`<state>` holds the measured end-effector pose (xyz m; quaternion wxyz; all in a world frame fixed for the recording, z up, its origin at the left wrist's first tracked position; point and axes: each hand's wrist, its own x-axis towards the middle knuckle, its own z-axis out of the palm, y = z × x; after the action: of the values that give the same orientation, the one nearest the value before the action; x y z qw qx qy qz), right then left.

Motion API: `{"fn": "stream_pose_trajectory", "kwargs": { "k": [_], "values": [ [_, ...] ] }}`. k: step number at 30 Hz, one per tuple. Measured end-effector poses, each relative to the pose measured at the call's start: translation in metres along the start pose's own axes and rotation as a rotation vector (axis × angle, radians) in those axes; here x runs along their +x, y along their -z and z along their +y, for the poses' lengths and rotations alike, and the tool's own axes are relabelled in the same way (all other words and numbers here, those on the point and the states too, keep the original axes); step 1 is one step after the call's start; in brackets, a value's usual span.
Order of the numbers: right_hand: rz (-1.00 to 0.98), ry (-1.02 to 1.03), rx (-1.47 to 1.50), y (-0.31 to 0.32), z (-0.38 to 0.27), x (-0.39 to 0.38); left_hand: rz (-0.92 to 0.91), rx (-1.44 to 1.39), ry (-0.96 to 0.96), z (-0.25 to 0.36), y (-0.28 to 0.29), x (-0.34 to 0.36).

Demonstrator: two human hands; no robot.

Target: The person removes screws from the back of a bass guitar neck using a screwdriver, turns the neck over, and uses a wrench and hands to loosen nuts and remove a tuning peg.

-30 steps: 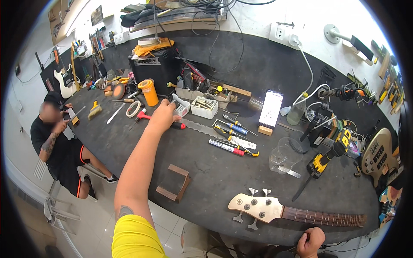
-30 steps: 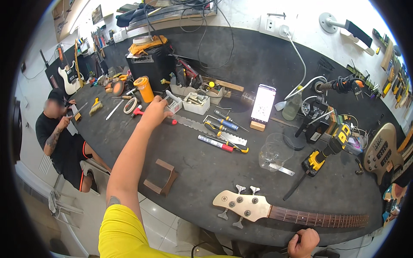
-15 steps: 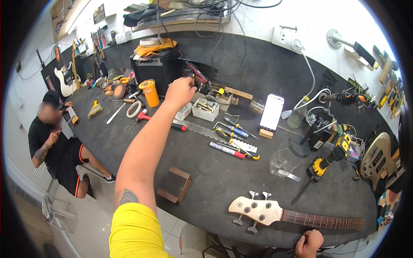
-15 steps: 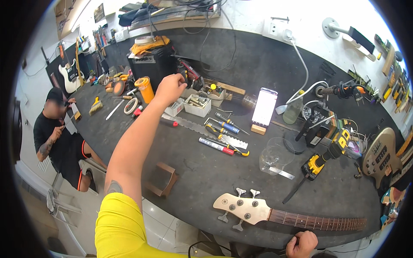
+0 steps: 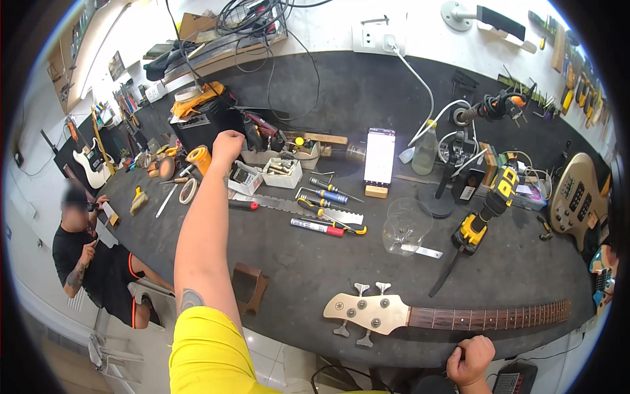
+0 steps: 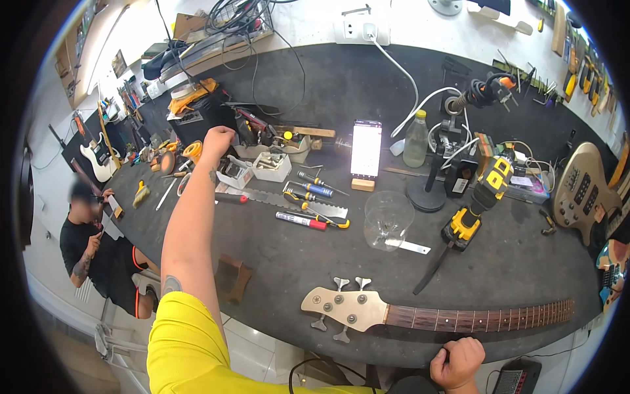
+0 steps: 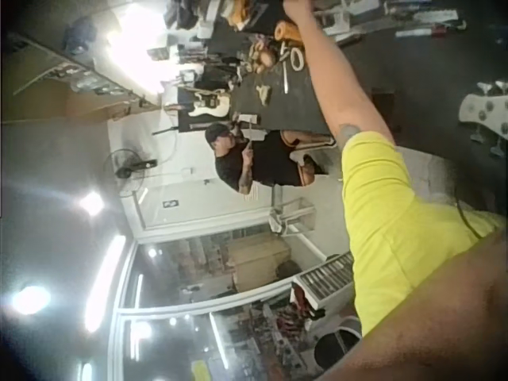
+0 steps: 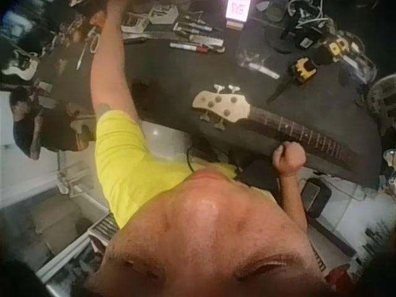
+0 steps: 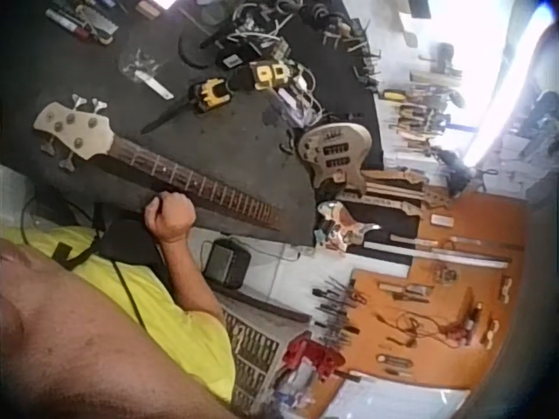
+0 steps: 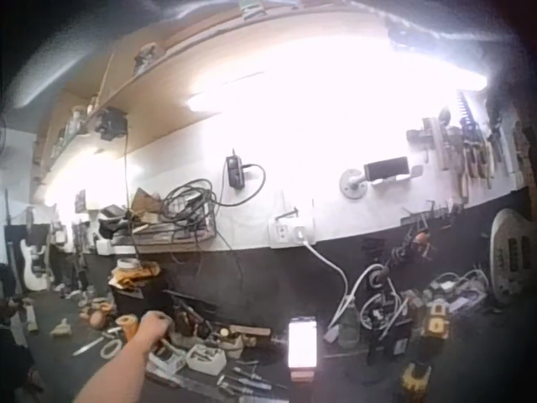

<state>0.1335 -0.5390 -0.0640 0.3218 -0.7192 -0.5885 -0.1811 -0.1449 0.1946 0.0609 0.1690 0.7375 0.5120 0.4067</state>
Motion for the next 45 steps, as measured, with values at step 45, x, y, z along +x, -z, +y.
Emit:
{"fn": "stream_pose_trajectory", "kwargs": {
  "k": [45],
  "values": [
    [0.066,-0.026,-0.003,-0.001,-0.005,0.002,-1.539,-0.166,-0.485,0.159,-0.029,-0.3]
  ]
}}
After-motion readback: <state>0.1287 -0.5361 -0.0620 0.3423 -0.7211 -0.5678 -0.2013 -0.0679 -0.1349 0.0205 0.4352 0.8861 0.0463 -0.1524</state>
